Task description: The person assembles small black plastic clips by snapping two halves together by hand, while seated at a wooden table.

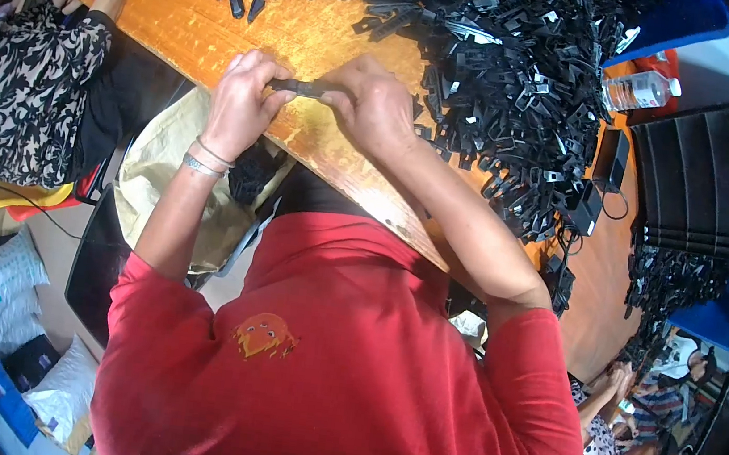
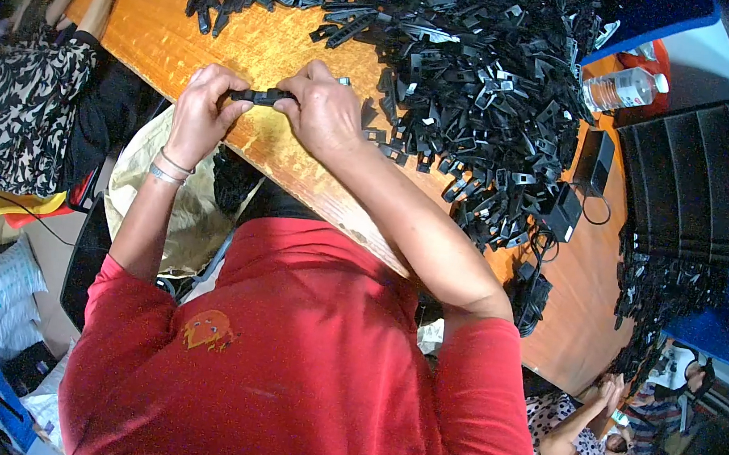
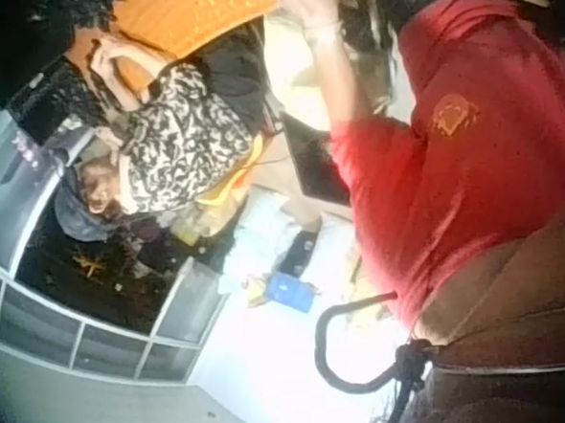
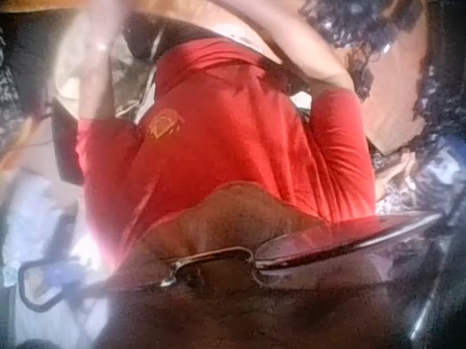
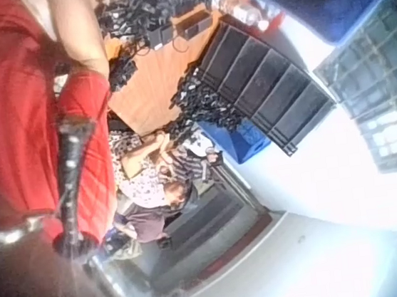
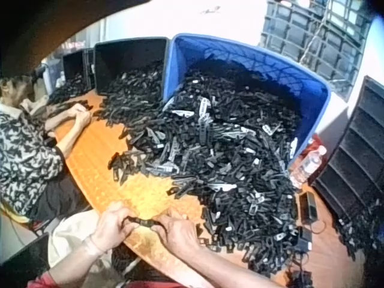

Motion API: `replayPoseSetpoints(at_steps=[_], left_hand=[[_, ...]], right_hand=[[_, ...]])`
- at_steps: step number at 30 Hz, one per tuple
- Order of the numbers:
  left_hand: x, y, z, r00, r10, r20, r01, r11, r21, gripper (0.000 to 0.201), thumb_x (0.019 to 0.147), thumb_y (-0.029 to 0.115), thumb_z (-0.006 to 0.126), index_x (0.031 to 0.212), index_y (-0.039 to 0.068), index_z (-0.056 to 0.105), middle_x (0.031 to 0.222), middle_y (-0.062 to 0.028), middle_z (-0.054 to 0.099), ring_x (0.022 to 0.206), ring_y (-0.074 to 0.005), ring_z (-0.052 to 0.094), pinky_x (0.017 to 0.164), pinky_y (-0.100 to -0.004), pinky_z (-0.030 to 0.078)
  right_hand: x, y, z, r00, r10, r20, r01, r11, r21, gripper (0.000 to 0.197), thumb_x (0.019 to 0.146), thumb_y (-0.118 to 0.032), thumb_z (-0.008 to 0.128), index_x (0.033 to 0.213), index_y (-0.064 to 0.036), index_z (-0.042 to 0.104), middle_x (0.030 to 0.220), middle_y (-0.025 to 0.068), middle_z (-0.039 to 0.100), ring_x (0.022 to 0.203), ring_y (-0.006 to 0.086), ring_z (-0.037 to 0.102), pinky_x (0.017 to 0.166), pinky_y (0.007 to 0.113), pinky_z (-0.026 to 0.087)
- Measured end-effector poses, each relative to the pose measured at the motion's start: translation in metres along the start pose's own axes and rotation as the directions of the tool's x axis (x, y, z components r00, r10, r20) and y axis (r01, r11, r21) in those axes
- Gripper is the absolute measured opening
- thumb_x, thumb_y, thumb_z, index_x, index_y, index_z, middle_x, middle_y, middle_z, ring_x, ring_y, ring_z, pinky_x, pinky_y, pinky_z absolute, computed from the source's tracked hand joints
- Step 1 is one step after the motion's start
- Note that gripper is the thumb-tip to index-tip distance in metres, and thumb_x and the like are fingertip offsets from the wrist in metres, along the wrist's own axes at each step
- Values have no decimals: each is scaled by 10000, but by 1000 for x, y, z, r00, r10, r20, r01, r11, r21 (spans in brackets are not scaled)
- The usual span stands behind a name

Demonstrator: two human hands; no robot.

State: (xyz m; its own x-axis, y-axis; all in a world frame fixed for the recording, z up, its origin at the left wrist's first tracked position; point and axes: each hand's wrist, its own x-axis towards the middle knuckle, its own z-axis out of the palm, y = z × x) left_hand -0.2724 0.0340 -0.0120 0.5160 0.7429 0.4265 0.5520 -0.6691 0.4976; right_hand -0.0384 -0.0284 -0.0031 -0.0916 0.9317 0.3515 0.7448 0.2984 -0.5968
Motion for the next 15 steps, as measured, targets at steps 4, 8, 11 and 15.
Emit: replayPoseSetpoints(at_steps=[4,8,11,15], left_hand=[[-2,-6,3,1000,-21,-6,21,999,-34,291,796,48,903,1027,36,725,962,-113,664,943,-349,646,836,-431,520],[1,0,9,999,36,-40,-41,992,-117,274,784,20,905,987,33,722,914,-104,644,894,-325,636,793,-412,513],[1,-2,8,999,-18,-37,15,997,-81,253,791,15,899,963,33,714,891,-107,636,846,-320,627,755,-406,511],[-5,1,-22,985,-94,144,94,996,6,223,792,98,896,900,58,705,932,-111,661,942,-353,675,797,-446,541]], right_hand=[[5,8,0,998,-28,53,33,996,-83,187,878,-208,869,1046,-133,835,1003,78,741,850,332,755,736,458,610],[5,5,12,995,-92,37,94,994,-53,182,834,-147,862,1011,-137,822,912,94,717,820,351,734,710,462,588],[21,2,29,971,-236,49,241,942,-232,134,822,-168,822,936,-108,783,865,79,683,739,327,730,619,442,578],[18,1,26,943,-299,146,314,945,-91,121,889,-177,795,994,-117,790,958,87,709,751,352,729,646,475,581]])
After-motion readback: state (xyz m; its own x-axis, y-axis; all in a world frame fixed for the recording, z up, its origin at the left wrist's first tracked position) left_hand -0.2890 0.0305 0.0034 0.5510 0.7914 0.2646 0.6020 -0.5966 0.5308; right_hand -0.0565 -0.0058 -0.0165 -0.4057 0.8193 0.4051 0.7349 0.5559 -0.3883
